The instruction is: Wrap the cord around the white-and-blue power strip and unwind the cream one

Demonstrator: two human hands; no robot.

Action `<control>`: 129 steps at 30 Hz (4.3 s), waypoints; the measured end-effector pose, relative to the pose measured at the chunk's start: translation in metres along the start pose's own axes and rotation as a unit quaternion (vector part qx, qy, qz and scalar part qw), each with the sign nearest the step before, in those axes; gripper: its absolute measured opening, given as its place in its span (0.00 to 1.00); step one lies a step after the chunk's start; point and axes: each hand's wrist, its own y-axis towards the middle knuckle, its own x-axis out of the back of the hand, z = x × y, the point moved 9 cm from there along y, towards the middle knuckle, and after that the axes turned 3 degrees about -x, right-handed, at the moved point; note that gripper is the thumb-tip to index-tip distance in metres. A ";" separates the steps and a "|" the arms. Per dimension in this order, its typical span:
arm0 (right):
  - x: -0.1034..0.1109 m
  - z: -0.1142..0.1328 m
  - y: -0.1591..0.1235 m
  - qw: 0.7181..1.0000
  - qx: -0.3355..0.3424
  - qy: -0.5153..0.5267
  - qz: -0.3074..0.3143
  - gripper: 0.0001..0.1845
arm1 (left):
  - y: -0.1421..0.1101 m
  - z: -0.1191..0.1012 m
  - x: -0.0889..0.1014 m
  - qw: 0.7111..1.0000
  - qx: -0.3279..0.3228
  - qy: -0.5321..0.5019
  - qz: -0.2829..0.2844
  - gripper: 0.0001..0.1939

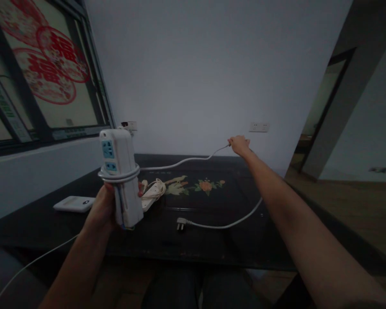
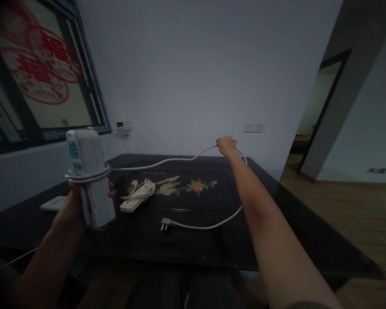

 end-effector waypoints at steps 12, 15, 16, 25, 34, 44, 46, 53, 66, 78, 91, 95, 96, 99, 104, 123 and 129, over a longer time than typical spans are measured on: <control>-0.123 0.030 -0.078 0.997 0.013 -0.002 0.074 0.18 | -0.017 0.012 -0.013 0.996 -0.029 -0.022 0.075 0.36; -0.153 0.040 -0.103 0.994 0.025 0.049 0.096 0.18 | -0.016 0.024 -0.019 0.996 -0.015 -0.011 0.088 0.34; -0.158 0.043 -0.109 0.992 0.029 0.069 0.099 0.17 | -0.016 0.028 -0.020 0.996 -0.005 -0.008 0.086 0.34; -0.112 0.054 -0.192 0.960 0.076 0.261 0.063 0.23 | -0.012 0.034 -0.013 1.000 0.008 0.021 0.017 0.35; -0.103 0.097 -0.323 0.928 0.181 0.308 0.104 0.12 | -0.006 0.024 -0.004 0.997 -0.004 0.034 -0.064 0.39; -0.124 0.149 -0.357 0.952 0.224 0.170 0.119 0.16 | -0.006 0.023 0.001 0.997 -0.022 0.051 -0.057 0.37; -0.115 0.132 -0.371 0.946 0.246 0.177 0.116 0.10 | -0.006 0.020 0.005 0.997 -0.030 0.051 -0.057 0.36; -0.096 -0.008 -0.363 0.963 0.174 0.188 0.085 0.13 | -0.013 0.017 0.014 0.997 -0.025 0.053 -0.050 0.37; -0.044 0.029 -0.337 0.881 0.100 0.460 0.046 0.21 | -0.083 0.090 -0.049 0.990 0.131 0.040 0.022 0.36; -0.075 0.012 -0.356 0.847 -0.027 0.520 0.110 0.14 | -0.084 0.138 -0.032 0.979 0.186 0.037 -0.081 0.29; 0.008 0.072 -0.334 0.876 0.300 0.374 -0.045 0.12 | -0.046 0.132 -0.004 0.952 0.071 0.294 -0.038 0.24; 0.027 0.101 -0.331 0.866 0.406 0.287 -0.054 0.16 | -0.044 0.129 -0.027 0.918 0.053 0.391 0.051 0.21; 0.030 0.106 -0.330 0.863 0.422 0.272 -0.056 0.16 | -0.046 0.130 -0.034 0.910 0.053 0.404 0.078 0.21; 0.034 0.117 -0.323 0.855 0.448 0.259 -0.038 0.19 | -0.053 0.132 -0.053 0.891 0.046 0.430 0.141 0.20; 0.029 0.132 -0.309 0.849 0.456 0.266 0.023 0.23 | -0.062 0.134 -0.078 0.832 0.051 0.508 0.216 0.21; -0.050 0.105 -0.261 0.764 0.219 0.469 0.386 0.08 | -0.106 0.120 -0.129 0.722 -0.053 0.554 0.411 0.28; -0.066 0.099 -0.263 0.765 0.181 0.467 0.404 0.11 | -0.100 0.114 -0.125 0.732 -0.027 0.576 0.363 0.27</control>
